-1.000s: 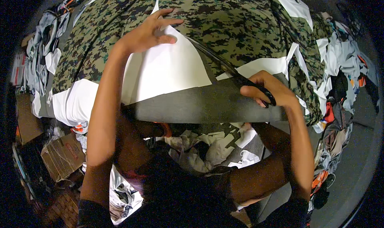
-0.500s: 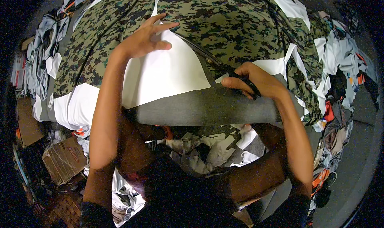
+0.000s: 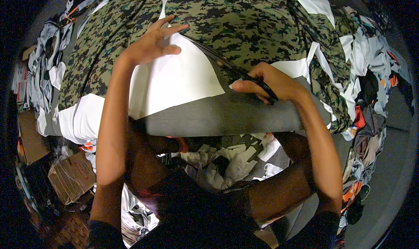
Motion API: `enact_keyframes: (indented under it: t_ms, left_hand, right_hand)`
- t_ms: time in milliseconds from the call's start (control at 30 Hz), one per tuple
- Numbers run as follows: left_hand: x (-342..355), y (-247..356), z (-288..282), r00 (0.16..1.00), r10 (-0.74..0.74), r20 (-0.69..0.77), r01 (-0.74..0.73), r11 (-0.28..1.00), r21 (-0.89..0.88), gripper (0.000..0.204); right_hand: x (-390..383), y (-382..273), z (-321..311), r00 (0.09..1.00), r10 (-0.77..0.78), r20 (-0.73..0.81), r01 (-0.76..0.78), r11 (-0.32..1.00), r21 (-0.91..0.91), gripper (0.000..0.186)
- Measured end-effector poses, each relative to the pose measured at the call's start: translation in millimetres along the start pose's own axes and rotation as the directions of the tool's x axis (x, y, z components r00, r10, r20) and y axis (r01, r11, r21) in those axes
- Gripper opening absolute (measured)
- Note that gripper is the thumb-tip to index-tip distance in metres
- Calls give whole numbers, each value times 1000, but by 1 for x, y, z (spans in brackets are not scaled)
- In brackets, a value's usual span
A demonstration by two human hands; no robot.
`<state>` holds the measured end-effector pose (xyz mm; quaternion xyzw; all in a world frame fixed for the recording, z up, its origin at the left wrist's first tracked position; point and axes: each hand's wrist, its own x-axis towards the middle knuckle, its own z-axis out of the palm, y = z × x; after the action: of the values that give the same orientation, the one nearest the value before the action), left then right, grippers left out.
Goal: Cutting out specific shapes from a camouflage patterned fabric using scissors.
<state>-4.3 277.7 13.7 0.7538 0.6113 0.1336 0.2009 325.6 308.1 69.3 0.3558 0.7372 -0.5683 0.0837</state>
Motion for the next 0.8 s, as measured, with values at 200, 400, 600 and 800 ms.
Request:
enact_keyframes:
  t_ms: [200, 400, 600, 800]
  left_hand:
    - [-1, -1, -1, 1000, -3, 2, 3, 1000, -15, 65]
    - [0, 0, -2, 1000, -2, 9, 2, 999, -35, 65]
    - [-1, -1, -2, 1000, -17, 18, 17, 1000, 10, 67]
    - [1, -1, 1, 1000, -3, 13, 2, 1000, 26, 68]
  right_hand:
    - [1, -3, 2, 999, 35, -14, -35, 999, -10, 55]
    - [1, -3, 2, 999, 40, -18, -40, 999, 14, 55]
    - [0, -3, 4, 998, 42, -44, -43, 999, -12, 46]
    - [-3, -4, 5, 994, 67, -88, -66, 998, 12, 46]
